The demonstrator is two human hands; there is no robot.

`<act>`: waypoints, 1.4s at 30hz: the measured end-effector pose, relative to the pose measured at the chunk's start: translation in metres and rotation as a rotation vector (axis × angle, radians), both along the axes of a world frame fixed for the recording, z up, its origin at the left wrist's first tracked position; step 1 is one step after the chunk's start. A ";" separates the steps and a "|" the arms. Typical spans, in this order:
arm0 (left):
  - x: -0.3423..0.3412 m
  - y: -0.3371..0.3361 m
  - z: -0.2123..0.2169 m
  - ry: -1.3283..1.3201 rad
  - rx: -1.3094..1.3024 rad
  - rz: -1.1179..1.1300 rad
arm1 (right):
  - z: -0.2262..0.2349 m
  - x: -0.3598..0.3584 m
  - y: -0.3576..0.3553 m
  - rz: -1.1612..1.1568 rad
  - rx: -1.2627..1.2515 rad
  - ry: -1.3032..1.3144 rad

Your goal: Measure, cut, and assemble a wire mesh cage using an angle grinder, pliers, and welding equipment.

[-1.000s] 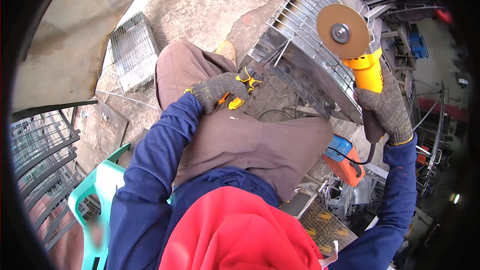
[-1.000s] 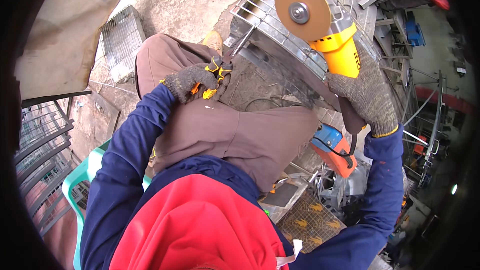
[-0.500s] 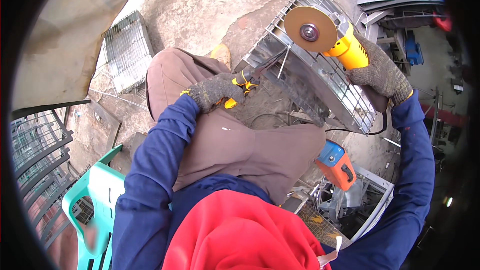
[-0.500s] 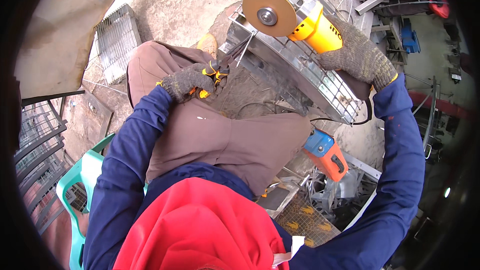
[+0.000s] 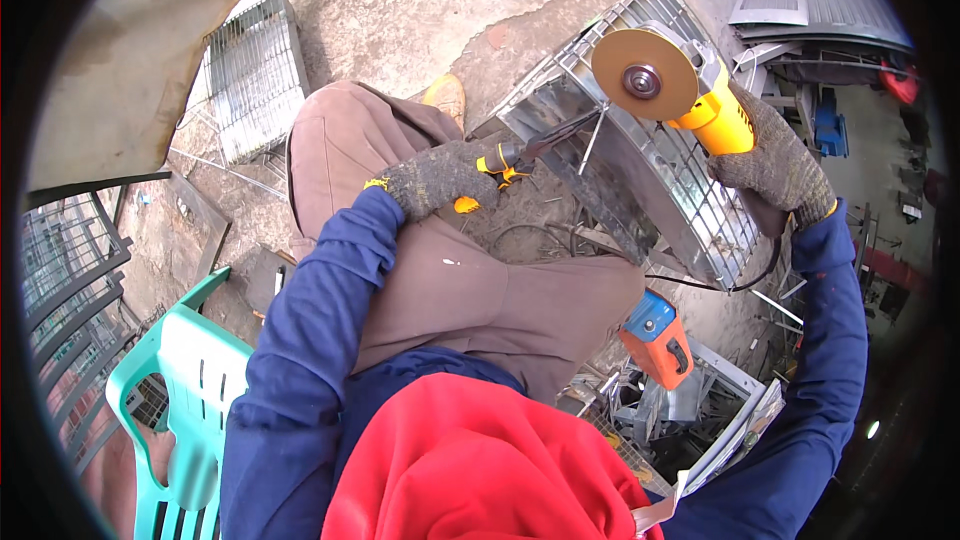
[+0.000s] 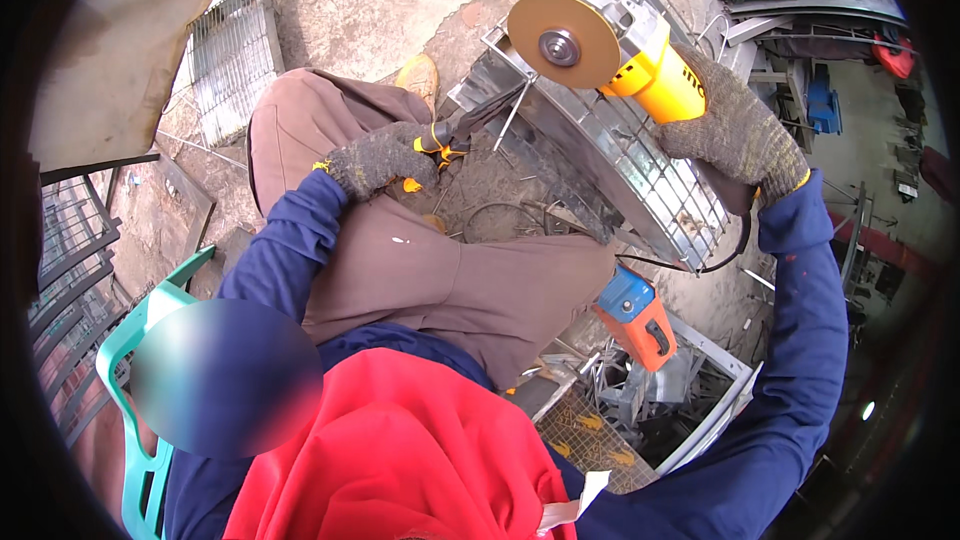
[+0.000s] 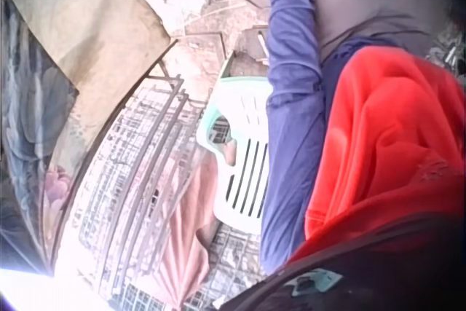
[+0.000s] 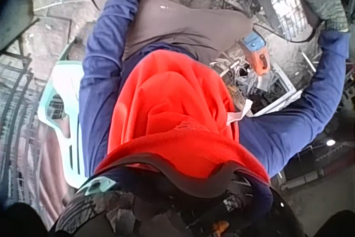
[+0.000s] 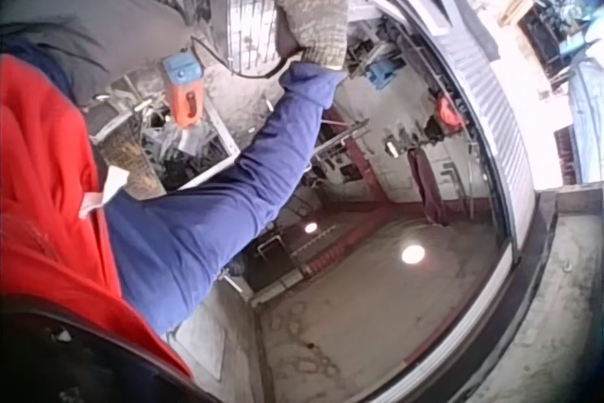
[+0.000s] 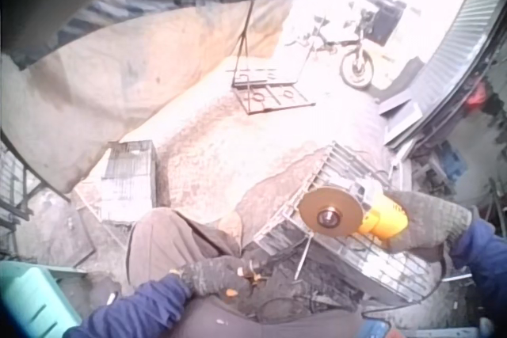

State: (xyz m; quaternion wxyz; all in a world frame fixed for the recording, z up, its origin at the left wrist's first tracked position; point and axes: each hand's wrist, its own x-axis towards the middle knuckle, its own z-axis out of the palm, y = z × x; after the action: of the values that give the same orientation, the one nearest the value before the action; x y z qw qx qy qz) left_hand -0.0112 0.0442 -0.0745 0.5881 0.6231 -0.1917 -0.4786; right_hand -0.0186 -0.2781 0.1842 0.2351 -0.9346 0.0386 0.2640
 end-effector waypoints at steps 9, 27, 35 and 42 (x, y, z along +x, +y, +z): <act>-0.001 0.002 0.006 0.019 0.003 0.008 | -0.002 0.006 -0.001 0.082 -0.034 -0.021; 0.001 0.001 0.017 0.000 -0.010 -0.004 | -0.004 0.008 -0.005 0.013 0.075 -0.012; 0.000 0.001 0.014 -0.015 -0.052 -0.029 | 0.001 0.014 -0.007 0.183 -0.176 -0.042; 0.000 0.000 0.004 0.050 -0.006 -0.056 | 0.003 0.016 -0.004 0.150 -0.155 -0.010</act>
State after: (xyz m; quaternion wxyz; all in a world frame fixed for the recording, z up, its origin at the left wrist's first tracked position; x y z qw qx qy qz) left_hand -0.0111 0.0445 -0.0706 0.5812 0.6035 -0.1958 -0.5096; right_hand -0.0028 -0.2825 0.1871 0.1420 -0.9516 -0.0123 0.2724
